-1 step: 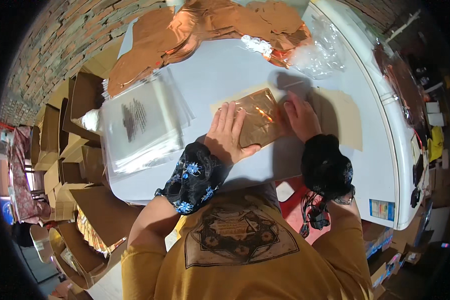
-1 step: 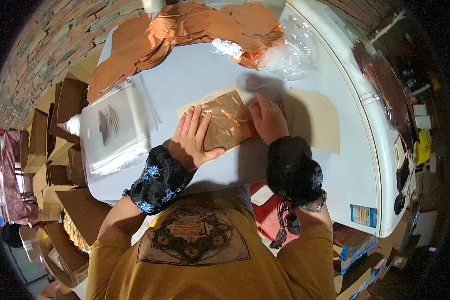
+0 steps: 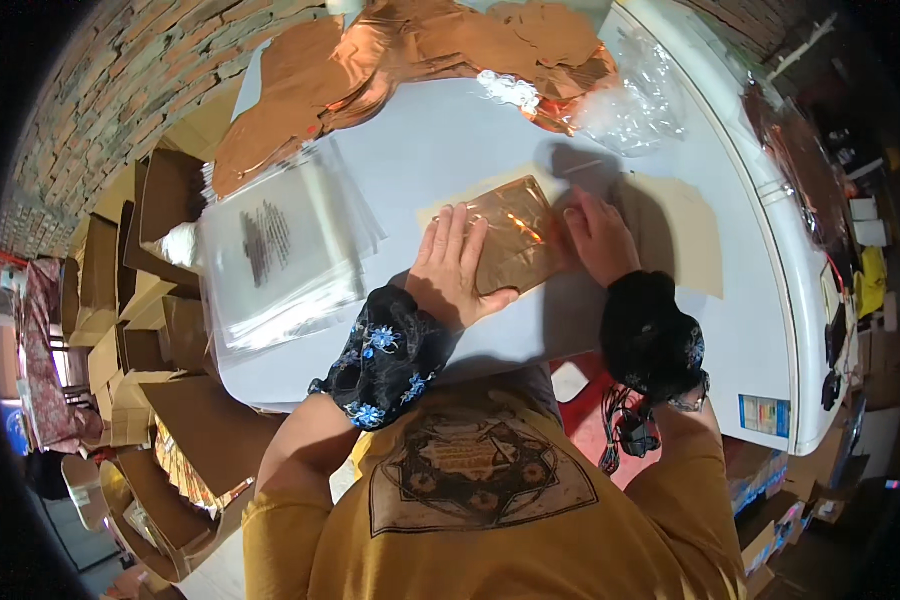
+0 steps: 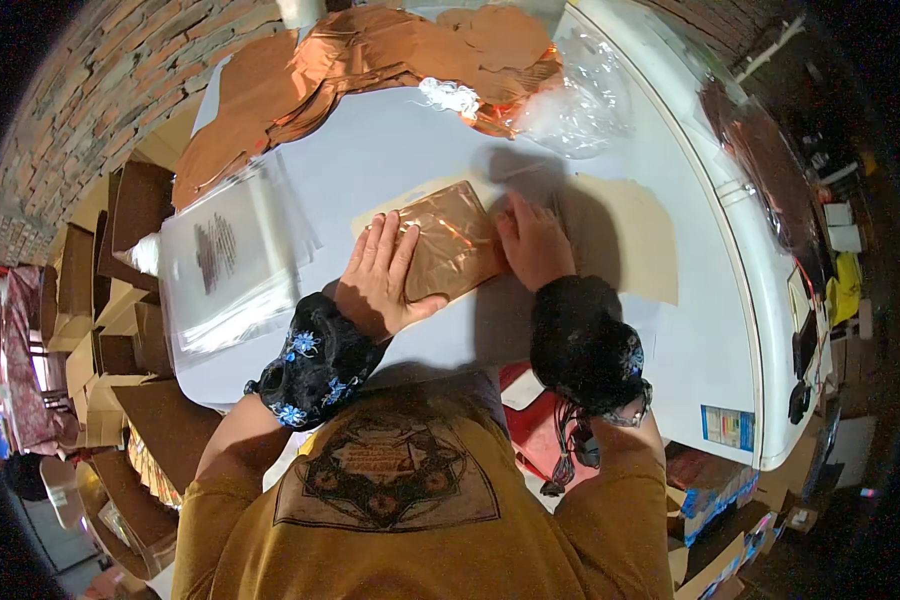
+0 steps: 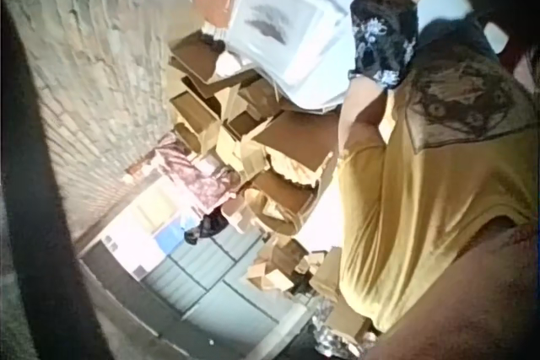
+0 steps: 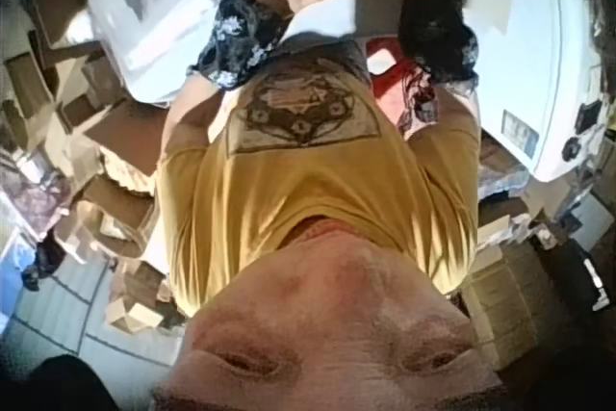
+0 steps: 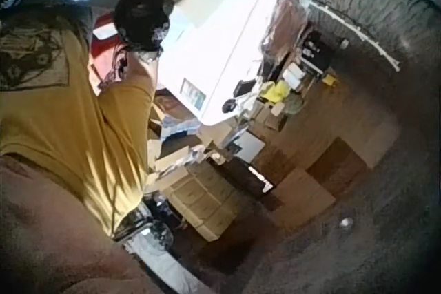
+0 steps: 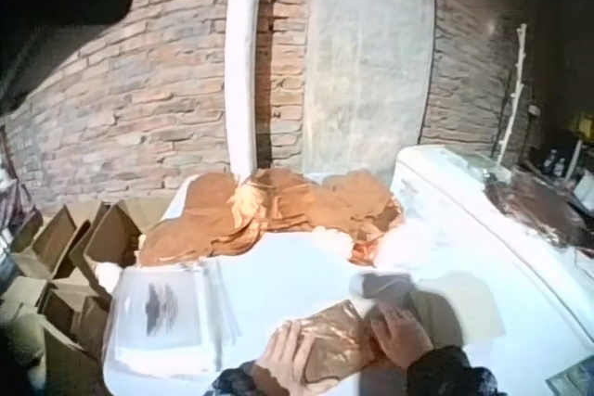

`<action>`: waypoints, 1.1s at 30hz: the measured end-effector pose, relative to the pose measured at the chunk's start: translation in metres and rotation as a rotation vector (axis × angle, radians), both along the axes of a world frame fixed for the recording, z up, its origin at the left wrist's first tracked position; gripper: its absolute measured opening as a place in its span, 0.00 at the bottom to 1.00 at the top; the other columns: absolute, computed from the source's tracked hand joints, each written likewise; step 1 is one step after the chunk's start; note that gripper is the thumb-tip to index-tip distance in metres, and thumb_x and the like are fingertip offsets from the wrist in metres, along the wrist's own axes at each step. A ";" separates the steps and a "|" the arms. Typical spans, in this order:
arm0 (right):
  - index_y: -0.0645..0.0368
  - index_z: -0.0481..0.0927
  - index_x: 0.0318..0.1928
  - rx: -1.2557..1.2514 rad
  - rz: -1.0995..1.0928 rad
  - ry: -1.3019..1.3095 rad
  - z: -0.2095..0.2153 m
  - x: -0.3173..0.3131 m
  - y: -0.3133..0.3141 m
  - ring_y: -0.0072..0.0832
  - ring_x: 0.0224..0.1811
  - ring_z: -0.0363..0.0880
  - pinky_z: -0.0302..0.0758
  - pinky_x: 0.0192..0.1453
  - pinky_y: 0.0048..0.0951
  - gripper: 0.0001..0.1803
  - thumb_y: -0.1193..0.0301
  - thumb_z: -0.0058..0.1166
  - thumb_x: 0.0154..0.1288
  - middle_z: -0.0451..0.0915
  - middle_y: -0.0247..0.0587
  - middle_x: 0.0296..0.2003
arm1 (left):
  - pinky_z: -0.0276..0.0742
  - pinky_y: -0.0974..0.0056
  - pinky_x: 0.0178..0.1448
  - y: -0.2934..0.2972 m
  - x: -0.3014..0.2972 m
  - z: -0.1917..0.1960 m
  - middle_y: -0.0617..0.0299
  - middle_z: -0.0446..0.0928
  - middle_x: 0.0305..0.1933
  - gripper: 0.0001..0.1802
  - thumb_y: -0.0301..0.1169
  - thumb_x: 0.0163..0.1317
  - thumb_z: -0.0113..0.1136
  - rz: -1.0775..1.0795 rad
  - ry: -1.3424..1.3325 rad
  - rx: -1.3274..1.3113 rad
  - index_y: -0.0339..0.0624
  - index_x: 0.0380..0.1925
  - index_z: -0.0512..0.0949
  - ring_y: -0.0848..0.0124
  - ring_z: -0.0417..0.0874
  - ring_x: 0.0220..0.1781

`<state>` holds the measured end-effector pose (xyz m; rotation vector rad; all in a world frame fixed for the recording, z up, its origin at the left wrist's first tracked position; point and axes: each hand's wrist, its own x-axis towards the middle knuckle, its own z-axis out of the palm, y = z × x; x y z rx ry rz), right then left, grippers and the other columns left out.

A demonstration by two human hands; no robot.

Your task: The person folds copper foil sheets by hand and places them into clear plastic bags.

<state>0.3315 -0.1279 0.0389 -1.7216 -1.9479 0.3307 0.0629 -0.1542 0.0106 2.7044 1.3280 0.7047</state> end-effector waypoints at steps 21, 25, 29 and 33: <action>0.65 0.80 0.49 -0.452 -0.105 0.315 0.013 0.020 0.022 0.38 0.50 0.80 0.74 0.59 0.39 0.32 0.44 0.55 0.68 0.79 0.53 0.51 | 0.55 0.41 0.77 0.001 0.004 0.001 0.30 0.54 0.75 0.57 0.67 0.56 0.60 -0.030 -0.071 0.026 0.31 0.71 0.59 0.37 0.56 0.76; 0.64 0.77 0.58 -0.645 -0.045 0.986 0.016 0.021 0.006 0.31 0.53 0.80 0.76 0.57 0.32 0.27 0.53 0.53 0.74 0.80 0.44 0.56 | 0.55 0.41 0.77 0.001 0.000 -0.002 0.32 0.54 0.75 0.58 0.64 0.52 0.65 -0.008 -0.070 0.004 0.33 0.72 0.58 0.37 0.56 0.77; 0.61 0.73 0.64 -0.944 0.016 1.518 0.005 0.018 -0.042 0.28 0.55 0.77 0.72 0.61 0.30 0.30 0.52 0.54 0.73 0.78 0.39 0.56 | 0.54 0.42 0.77 0.002 0.002 -0.006 0.34 0.53 0.76 0.58 0.59 0.49 0.70 0.002 -0.115 -0.003 0.36 0.73 0.58 0.38 0.55 0.78; 0.61 0.70 0.66 -0.241 0.330 0.795 -0.024 -0.024 -0.071 0.27 0.57 0.76 0.71 0.64 0.30 0.27 0.58 0.54 0.75 0.77 0.38 0.57 | 0.53 0.42 0.78 0.001 0.006 -0.008 0.34 0.53 0.76 0.58 0.58 0.48 0.71 -0.003 -0.132 0.008 0.37 0.73 0.58 0.39 0.55 0.78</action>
